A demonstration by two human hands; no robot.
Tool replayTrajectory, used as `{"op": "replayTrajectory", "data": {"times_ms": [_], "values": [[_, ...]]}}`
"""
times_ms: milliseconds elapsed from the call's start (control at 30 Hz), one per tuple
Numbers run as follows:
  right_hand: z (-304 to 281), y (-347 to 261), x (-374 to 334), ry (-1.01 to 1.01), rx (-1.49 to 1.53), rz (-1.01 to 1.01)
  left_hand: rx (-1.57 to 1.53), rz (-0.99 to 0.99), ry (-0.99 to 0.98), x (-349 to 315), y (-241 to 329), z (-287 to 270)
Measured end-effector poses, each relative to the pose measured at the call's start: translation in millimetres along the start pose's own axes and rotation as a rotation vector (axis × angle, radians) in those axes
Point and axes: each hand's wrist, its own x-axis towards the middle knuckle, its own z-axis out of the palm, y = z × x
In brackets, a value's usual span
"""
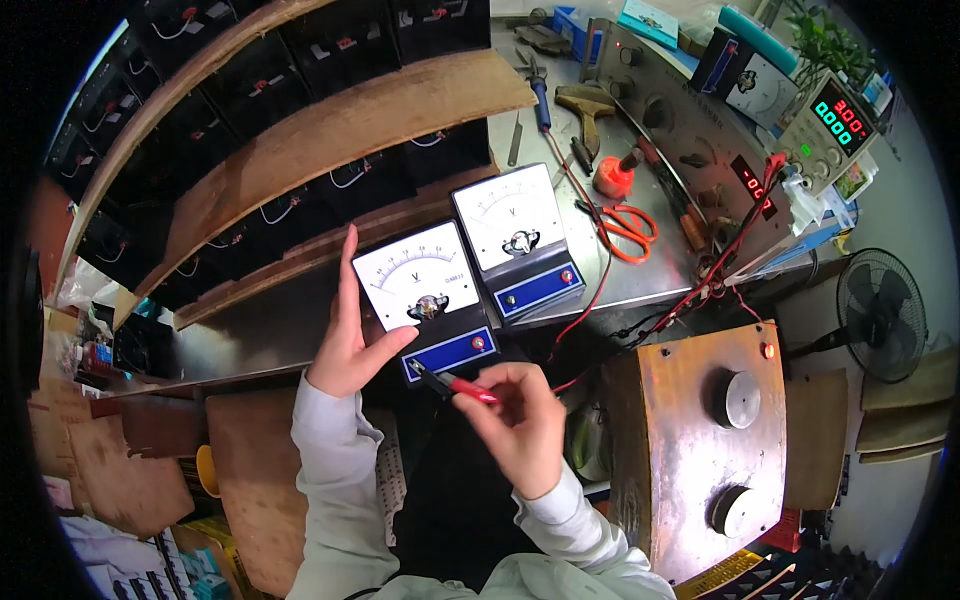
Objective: Soldering internal wiring for analog voltmeters and testing the gauge response using a power supply and test probes.
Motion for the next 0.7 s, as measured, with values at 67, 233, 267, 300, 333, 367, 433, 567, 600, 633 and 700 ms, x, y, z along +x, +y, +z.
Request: {"op": "replayTrajectory", "data": {"times_ms": [67, 233, 267, 300, 333, 367, 433, 567, 600, 633, 700], "values": [[-17, -1, 4, 0.006, -0.127, -0.107, -0.027, 0.047, 0.005, 4, 2, 1], [-27, -7, 30, 0.001, -0.468, -0.546, -0.147, -0.036, 0.008, -3, 15, 1], [-28, -5, 33, -0.042, -0.526, -0.622, -0.184, -0.074, 0.016, -3, 18, 3], [-27, -2, 34, -0.045, -0.539, -0.599, -0.221, -0.112, 0.026, -3, 19, 4], [-26, 1, 34, -0.038, -0.539, -0.599, -0.221, -0.110, 0.021, -1, 19, 5], [-25, 4, 34, -0.020, -0.536, -0.577, -0.211, -0.098, 0.003, -1, 18, 4], [-22, 10, 32, 0.028, -0.465, -0.482, -0.195, -0.091, -0.009, 0, 17, 4], [-22, 17, 29, 0.030, -0.367, -0.348, -0.216, -0.088, -0.006, 0, 10, 5], [-22, 17, 31, 0.024, -0.362, -0.346, -0.266, -0.082, 0.000, 1, 10, 5], [-20, 17, 32, 0.016, -0.357, -0.366, -0.259, -0.083, 0.005, 2, 11, 3], [-20, 16, 33, 0.012, -0.357, -0.385, -0.347, -0.109, 0.016, 3, 15, 3]]}}
